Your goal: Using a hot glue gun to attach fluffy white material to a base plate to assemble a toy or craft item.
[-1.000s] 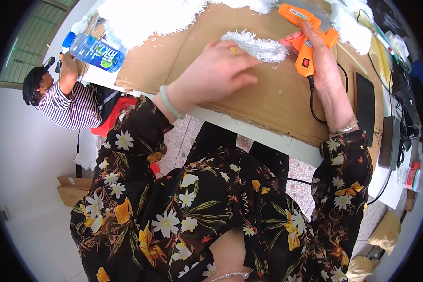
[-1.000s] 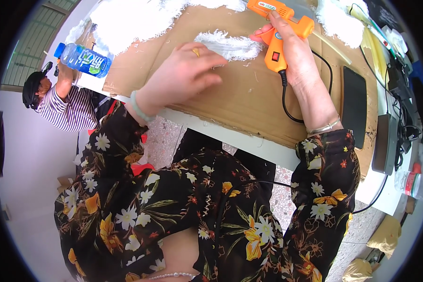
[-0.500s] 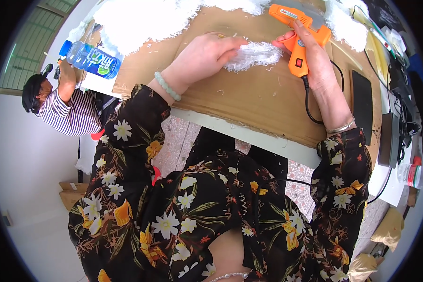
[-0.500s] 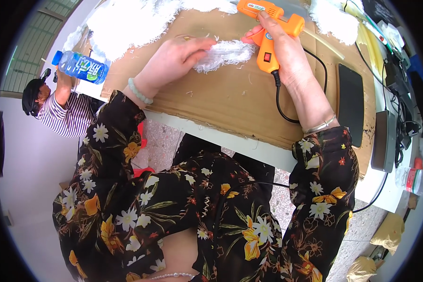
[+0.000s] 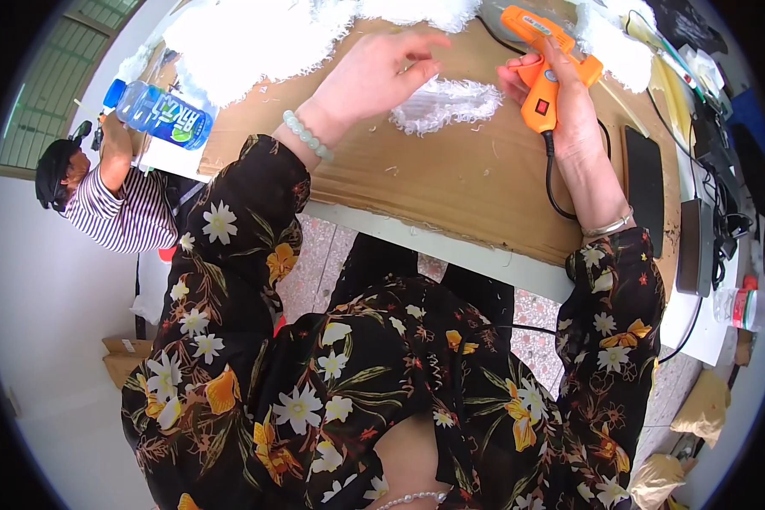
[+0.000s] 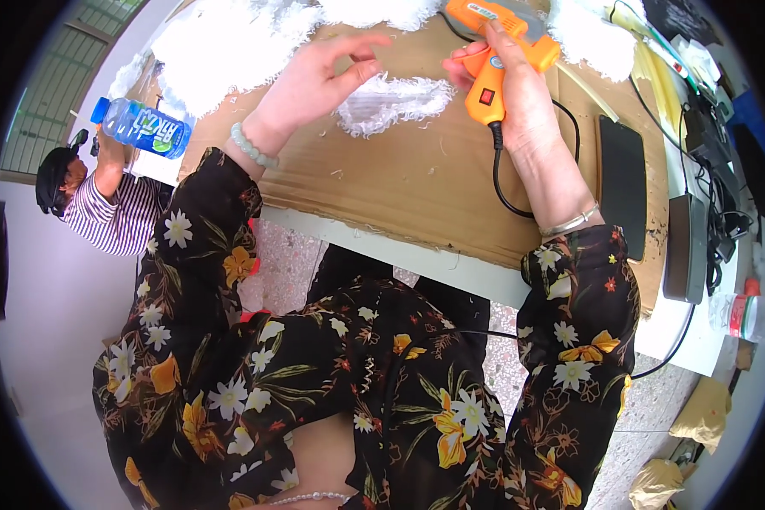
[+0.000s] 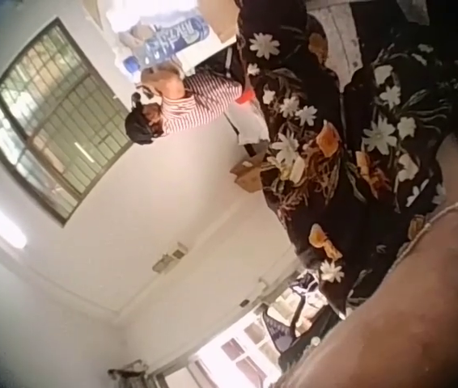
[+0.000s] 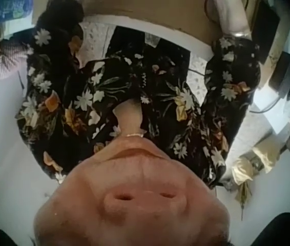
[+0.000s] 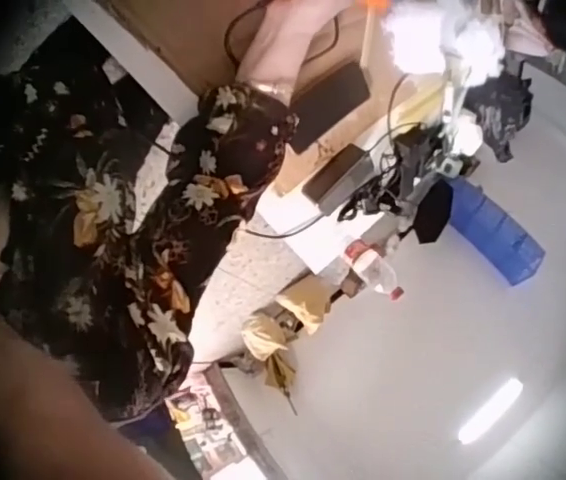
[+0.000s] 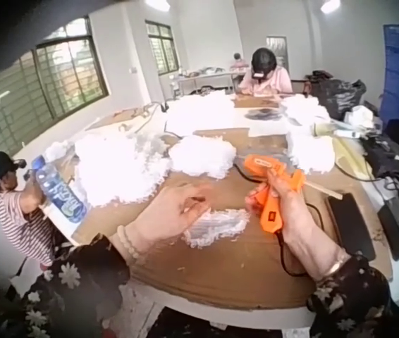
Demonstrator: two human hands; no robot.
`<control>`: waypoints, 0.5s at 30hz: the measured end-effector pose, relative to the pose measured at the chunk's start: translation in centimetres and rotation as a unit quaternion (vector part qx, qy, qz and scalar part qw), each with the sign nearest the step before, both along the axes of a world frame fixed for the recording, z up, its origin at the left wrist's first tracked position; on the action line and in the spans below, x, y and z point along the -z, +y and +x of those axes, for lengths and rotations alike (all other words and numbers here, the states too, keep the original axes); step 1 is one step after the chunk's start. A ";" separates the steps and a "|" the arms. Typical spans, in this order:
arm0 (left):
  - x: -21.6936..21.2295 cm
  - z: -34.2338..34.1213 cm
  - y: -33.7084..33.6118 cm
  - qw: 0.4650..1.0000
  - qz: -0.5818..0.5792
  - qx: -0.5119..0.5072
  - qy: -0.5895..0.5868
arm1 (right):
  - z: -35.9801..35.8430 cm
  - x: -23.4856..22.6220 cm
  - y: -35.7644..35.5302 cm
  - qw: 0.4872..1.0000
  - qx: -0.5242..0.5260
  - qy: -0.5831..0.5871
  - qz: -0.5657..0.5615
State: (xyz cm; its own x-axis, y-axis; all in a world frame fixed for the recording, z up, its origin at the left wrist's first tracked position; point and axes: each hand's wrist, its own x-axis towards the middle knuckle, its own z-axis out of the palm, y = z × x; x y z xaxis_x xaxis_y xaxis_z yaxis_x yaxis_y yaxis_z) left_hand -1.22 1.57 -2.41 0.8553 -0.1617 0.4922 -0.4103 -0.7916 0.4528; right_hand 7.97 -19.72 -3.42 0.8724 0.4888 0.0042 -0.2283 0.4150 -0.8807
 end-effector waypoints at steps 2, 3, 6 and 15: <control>-0.8 -0.1 -0.7 0.999 -0.004 -0.046 0.012 | 0.5 -0.1 -0.2 0.999 0.032 -0.002 0.009; -0.4 0.0 -1.0 0.999 -0.004 -0.045 0.010 | 0.8 -0.2 -0.4 0.998 0.061 -0.004 0.019; 0.8 -0.1 -1.9 0.997 0.065 0.027 -0.012 | 1.9 0.1 -1.0 0.996 0.086 0.028 0.028; -0.3 0.2 -3.2 0.993 0.117 0.002 0.029 | 2.6 0.5 -1.2 0.993 0.107 0.019 0.045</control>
State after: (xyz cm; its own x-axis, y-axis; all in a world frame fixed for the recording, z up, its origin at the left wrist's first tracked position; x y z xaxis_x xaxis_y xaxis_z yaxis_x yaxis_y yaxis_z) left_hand -1.04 -1.59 -2.11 0.8802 -0.2695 0.3908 -0.3923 -0.8764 0.2792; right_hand 10.56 -20.91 -3.93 0.9566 0.2915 0.0039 -0.1592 0.5337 -0.8305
